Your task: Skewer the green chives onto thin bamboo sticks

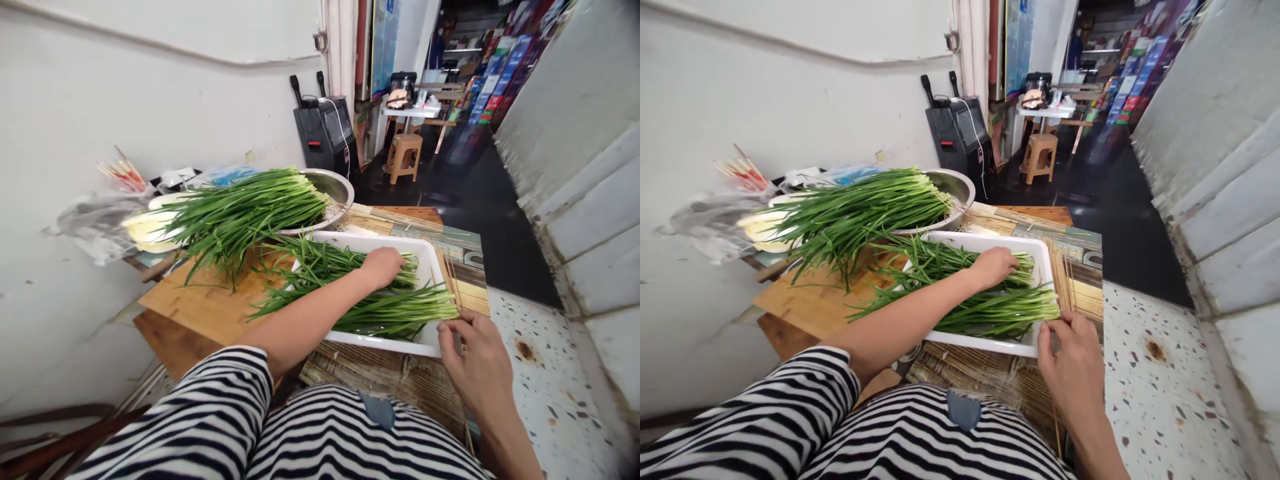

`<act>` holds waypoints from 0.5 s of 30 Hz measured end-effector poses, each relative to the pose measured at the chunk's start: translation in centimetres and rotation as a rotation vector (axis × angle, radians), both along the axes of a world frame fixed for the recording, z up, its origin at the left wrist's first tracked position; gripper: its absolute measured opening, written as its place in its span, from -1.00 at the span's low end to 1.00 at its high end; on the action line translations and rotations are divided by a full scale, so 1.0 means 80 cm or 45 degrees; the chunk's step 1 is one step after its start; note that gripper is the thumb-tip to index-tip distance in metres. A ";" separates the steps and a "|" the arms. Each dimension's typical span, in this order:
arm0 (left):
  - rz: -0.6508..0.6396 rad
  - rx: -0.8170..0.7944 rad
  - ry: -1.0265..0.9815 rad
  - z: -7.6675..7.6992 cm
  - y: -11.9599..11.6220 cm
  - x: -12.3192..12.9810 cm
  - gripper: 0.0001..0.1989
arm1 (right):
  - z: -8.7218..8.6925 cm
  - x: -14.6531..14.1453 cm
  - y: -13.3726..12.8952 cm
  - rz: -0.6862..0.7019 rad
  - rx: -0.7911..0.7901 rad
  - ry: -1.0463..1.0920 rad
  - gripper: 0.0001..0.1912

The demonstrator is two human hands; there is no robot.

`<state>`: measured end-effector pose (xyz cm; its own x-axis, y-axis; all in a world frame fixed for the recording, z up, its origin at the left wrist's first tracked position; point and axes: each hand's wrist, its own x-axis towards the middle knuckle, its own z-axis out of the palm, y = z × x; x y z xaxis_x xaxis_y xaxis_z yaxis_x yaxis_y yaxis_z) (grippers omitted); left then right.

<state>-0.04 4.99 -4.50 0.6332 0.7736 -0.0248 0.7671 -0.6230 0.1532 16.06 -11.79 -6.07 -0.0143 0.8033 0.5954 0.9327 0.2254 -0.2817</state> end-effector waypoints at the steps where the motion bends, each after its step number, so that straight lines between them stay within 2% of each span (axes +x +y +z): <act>1: -0.018 0.014 0.030 0.000 0.000 0.000 -0.74 | -0.001 0.000 0.001 -0.007 -0.020 0.021 -0.76; 5: -0.127 0.206 0.086 0.001 -0.006 0.004 -0.71 | -0.005 0.002 0.008 0.012 -0.012 0.115 -0.75; 7: -0.110 0.260 0.094 0.000 -0.010 0.007 -0.71 | -0.008 0.004 0.013 0.039 -0.053 0.205 -0.73; 11: 0.002 0.160 0.115 -0.003 -0.013 0.011 -0.73 | -0.016 0.006 0.019 0.035 -0.269 0.433 -0.68; 15: 0.056 0.123 -0.032 -0.002 -0.008 0.011 -0.72 | -0.017 0.005 0.020 0.036 -0.285 0.477 -0.68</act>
